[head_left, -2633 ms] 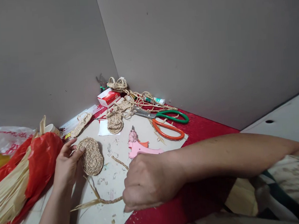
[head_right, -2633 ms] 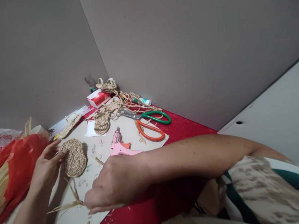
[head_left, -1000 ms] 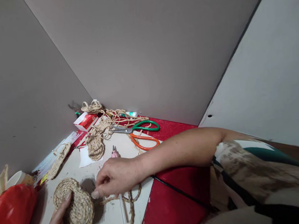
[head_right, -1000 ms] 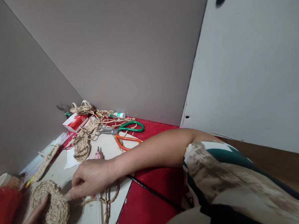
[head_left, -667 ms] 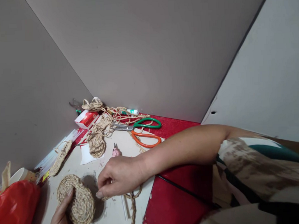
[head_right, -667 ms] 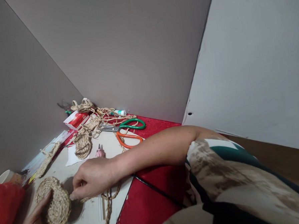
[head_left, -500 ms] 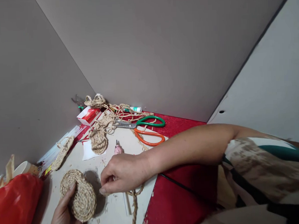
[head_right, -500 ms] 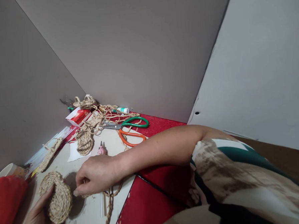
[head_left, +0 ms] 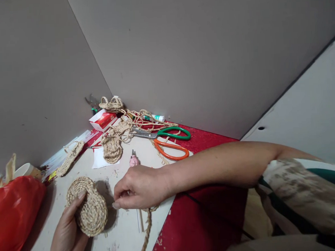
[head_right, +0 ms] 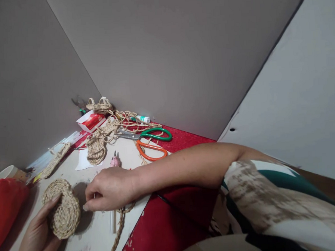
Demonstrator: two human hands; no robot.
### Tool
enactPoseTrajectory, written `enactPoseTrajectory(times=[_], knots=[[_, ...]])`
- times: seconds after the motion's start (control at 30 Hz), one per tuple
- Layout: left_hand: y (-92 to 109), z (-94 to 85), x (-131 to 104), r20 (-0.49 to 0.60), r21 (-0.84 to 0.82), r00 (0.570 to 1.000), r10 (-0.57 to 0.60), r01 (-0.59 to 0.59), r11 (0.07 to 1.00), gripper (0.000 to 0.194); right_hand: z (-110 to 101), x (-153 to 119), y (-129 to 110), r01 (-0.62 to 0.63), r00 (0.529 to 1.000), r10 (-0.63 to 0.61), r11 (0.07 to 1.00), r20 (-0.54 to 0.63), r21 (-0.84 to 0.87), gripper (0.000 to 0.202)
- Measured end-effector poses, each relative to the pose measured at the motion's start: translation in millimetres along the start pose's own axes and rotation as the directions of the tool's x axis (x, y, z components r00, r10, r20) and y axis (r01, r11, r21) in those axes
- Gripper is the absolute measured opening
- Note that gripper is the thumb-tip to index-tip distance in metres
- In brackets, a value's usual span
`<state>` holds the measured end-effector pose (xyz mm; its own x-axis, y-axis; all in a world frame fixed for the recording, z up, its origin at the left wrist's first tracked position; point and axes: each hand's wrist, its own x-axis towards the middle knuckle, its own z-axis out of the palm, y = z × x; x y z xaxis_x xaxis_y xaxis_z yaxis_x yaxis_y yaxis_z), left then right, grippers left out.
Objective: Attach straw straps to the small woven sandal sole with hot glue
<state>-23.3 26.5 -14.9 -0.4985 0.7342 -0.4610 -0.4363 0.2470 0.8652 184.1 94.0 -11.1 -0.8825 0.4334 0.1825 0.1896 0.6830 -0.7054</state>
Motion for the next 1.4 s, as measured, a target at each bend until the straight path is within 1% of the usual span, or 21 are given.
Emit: enactPoseTrajectory(times=[0.13,0.3,0.4,0.5,0.63,0.7,0.77,0.8,0.83,0.87,0.9,0.93,0.97,1.03,1.1,1.13,1.2,1.3,1.4], knots=[[0.5,-1.6,0.4,-0.005,-0.003,1.0,-0.01,0.01,1.0,0.022,0.8,-0.8,1.5,-0.006,1.0,0.006,1.0,0.006,-0.024,0.024],[-2.8,-7.8,6.8,0.002,0.039,1.0,-0.027,0.027,0.999,0.022,2.3,-0.9,5.3,0.009,1.0,-0.009,1.0,-0.012,0.016,0.023],[-4.3,-9.1,8.9,0.014,0.031,0.999,-0.032,0.032,0.999,0.021,2.2,-1.3,6.8,0.034,0.999,-0.033,0.999,-0.022,0.041,0.022],[-4.3,-8.7,7.5,0.033,0.033,0.999,-0.036,0.035,0.999,0.018,0.4,-2.3,6.1,0.068,0.997,-0.068,0.997,-0.025,0.024,0.022],[-5.4,-6.2,6.3,0.071,0.063,0.997,0.013,-0.017,0.998,0.013,-5.8,-4.5,0.3,0.12,0.99,-0.122,0.992,-0.069,-0.038,0.024],[-7.0,-4.2,7.8,0.115,0.063,0.992,0.052,-0.059,0.996,0.012,-10.7,-4.9,-3.8,0.156,0.979,-0.166,0.983,-0.114,-0.091,0.024],[-8.8,-1.8,10.0,0.15,0.052,0.986,0.079,-0.088,0.995,0.011,-17.8,-3.8,-7.0,0.157,0.968,-0.183,0.976,-0.174,-0.153,0.026],[-9.6,-0.4,11.0,0.163,0.043,0.983,0.087,-0.095,0.995,0.011,-22.8,-2.6,-7.5,0.126,0.965,-0.165,0.973,-0.203,-0.192,0.026],[-10.1,0.9,11.9,0.173,0.034,0.98,0.093,-0.101,0.994,0.011,-29.0,-1.0,-6.9,0.059,0.965,-0.117,0.969,-0.235,-0.24,0.027],[-10.5,2.2,12.6,0.182,0.022,0.978,0.1,-0.106,0.994,0.012,-36.5,0.9,-4.9,-0.03,0.964,-0.051,0.955,-0.261,-0.296,0.026],[-10.8,3.2,13.2,0.19,0.012,0.976,0.106,-0.11,0.994,0.012,-45.1,3.1,-1.3,-0.149,0.954,0.039,0.922,-0.298,-0.358,0.025],[-11.0,4.1,13.7,0.196,0.001,0.974,0.113,-0.116,0.993,0.011,-54.5,5.5,3.8,-0.302,0.921,0.152,0.861,-0.36,-0.409,0.023],[-11.2,4.7,14.0,0.203,-0.011,0.972,0.121,-0.122,0.993,0.011,-64.3,8.0,10.4,-0.4,0.881,0.213,0.812,-0.423,-0.424,0.024],[-11.9,5.3,14.5,0.209,-0.032,0.968,0.138,-0.135,0.99,0.01,-82.7,14.0,26.4,-0.539,0.804,0.296,0.728,-0.515,-0.424,0.028],[-13.1,5.2,14.7,0.214,-0.046,0.965,0.15,-0.144,0.989,0.01,-95.8,22.2,43.0,-0.649,0.73,0.376,0.644,-0.571,-0.406,0.03],[-13.7,5.0,14.6,0.216,-0.049,0.964,0.154,-0.147,0.988,0.01,-99.7,27.4,50.4,-0.682,0.705,0.407,0.612,-0.581,-0.399,0.032],[-14.6,4.4,14.5,0.223,-0.044,0.962,0.155,-0.149,0.988,0.011,-102.8,39.7,62.1,-0.721,0.676,0.457,0.571,-0.577,-0.393,0.034],[-14.4,2.8,14.3,0.241,-0.028,0.959,0.153,-0.151,0.988,0.012,-102.7,57.7,72.6,-0.732,0.674,0.498,0.548,-0.546,-0.404,0.035],[-13.4,0.6,13.9,0.271,-0.016,0.951,0.147,-0.148,0.989,0.015,-109.5,64.6,80.2,-0.725,0.685,0.5,0.543,-0.53,-0.424,0.035]])
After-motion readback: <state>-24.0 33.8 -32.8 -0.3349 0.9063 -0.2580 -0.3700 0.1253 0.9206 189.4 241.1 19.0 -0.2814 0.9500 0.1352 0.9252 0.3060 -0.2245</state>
